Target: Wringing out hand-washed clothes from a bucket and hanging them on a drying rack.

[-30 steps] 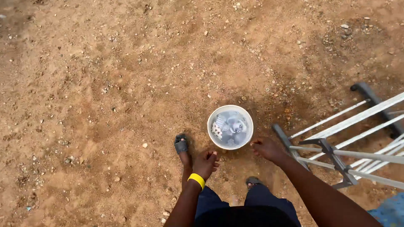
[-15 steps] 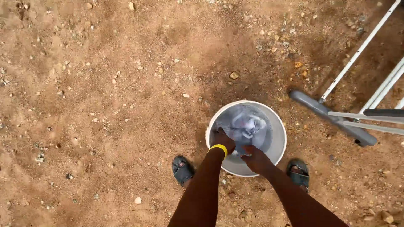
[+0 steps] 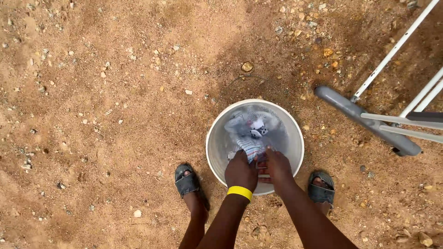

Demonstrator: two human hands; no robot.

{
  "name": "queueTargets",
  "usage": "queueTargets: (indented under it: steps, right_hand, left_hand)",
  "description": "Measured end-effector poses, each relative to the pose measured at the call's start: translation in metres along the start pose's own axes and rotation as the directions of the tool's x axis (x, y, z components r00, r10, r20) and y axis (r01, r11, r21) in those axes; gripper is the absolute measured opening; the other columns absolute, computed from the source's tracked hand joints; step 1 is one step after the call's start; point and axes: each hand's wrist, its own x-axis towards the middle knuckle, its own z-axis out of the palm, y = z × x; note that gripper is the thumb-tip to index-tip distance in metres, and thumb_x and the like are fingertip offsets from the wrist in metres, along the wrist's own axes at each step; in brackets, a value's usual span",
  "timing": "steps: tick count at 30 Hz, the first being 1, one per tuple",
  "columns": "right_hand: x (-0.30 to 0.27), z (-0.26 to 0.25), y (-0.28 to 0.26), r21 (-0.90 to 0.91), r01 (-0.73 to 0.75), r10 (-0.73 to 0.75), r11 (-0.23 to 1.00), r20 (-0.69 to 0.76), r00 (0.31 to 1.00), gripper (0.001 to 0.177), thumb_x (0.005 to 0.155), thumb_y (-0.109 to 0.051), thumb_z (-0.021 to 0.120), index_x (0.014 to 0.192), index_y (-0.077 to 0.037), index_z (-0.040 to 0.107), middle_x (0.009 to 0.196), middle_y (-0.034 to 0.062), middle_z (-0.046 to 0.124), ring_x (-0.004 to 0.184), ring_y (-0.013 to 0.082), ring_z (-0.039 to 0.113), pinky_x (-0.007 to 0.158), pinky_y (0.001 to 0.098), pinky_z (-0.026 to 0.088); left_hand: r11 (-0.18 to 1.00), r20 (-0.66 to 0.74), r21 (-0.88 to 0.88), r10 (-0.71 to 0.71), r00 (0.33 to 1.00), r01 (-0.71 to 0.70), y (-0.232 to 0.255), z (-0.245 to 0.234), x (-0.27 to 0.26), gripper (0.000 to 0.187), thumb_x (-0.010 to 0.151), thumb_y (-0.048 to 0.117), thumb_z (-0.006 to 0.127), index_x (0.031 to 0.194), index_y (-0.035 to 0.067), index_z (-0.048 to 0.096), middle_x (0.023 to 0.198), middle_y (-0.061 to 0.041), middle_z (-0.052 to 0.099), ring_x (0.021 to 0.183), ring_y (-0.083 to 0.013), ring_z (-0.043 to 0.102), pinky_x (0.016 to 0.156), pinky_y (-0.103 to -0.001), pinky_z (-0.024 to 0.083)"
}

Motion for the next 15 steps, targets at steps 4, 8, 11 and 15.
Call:
queueTargets:
  steps: [4, 8, 11, 15]
  right_hand:
    - [-0.048, -0.012, -0.054, 0.156, -0.317, 0.280, 0.936, 0.219, 0.935, 0.067, 0.102, -0.071, 0.053, 0.133, -0.012, 0.059, 0.094, 0.0123, 0.061, 0.087, 0.0315, 0.060, 0.073, 0.0545, 0.054]
    - [-0.054, -0.020, -0.058, 0.174, -0.047, -0.012, 0.984, 0.324, 0.946, 0.055, 0.085, -0.034, 0.074, 0.133, -0.010, 0.062, 0.115, 0.0129, 0.071, 0.104, 0.0297, 0.068, 0.090, 0.0497, 0.054]
    - [-0.017, -0.020, -0.043, -0.345, 0.493, -0.492, 0.799, 0.096, 0.865, 0.065, 0.076, -0.023, 0.079, 0.137, -0.008, 0.060, 0.129, 0.0246, 0.064, 0.116, 0.0391, 0.062, 0.091, 0.0505, 0.054]
    - [0.031, -0.002, -0.024, -0.885, 0.334, -0.582, 0.324, 0.091, 0.808, 0.053, 0.085, -0.034, 0.073, 0.133, -0.014, 0.064, 0.136, 0.0213, 0.061, 0.128, 0.0379, 0.059, 0.108, 0.0519, 0.050]
  left_hand:
    - [0.932, -0.184, -0.262, 0.204, 0.961, -0.249, 0.045, -0.054, -0.076, 0.029, 0.090, 0.023, 0.069, 0.113, 0.007, 0.074, 0.117, -0.015, 0.071, 0.101, -0.0374, 0.066, 0.083, -0.047, 0.054]
    - [0.864, -0.152, -0.312, 0.364, 0.919, -0.394, 0.039, -0.059, -0.090, 0.038, 0.092, 0.033, 0.075, 0.113, 0.002, 0.071, 0.112, -0.018, 0.070, 0.100, -0.0374, 0.065, 0.085, -0.046, 0.054]
    - [0.898, -0.073, -0.193, 0.388, 0.919, -0.395, 0.003, -0.014, -0.037, 0.040, 0.087, 0.036, 0.076, 0.105, 0.001, 0.070, 0.107, -0.020, 0.070, 0.101, -0.0394, 0.064, 0.087, -0.047, 0.053]
    - [0.912, 0.237, 0.132, 0.351, 0.906, -0.388, -0.045, 0.057, 0.034, 0.046, 0.076, 0.026, 0.075, 0.116, 0.004, 0.066, 0.117, -0.021, 0.068, 0.112, -0.0422, 0.062, 0.094, -0.053, 0.051]
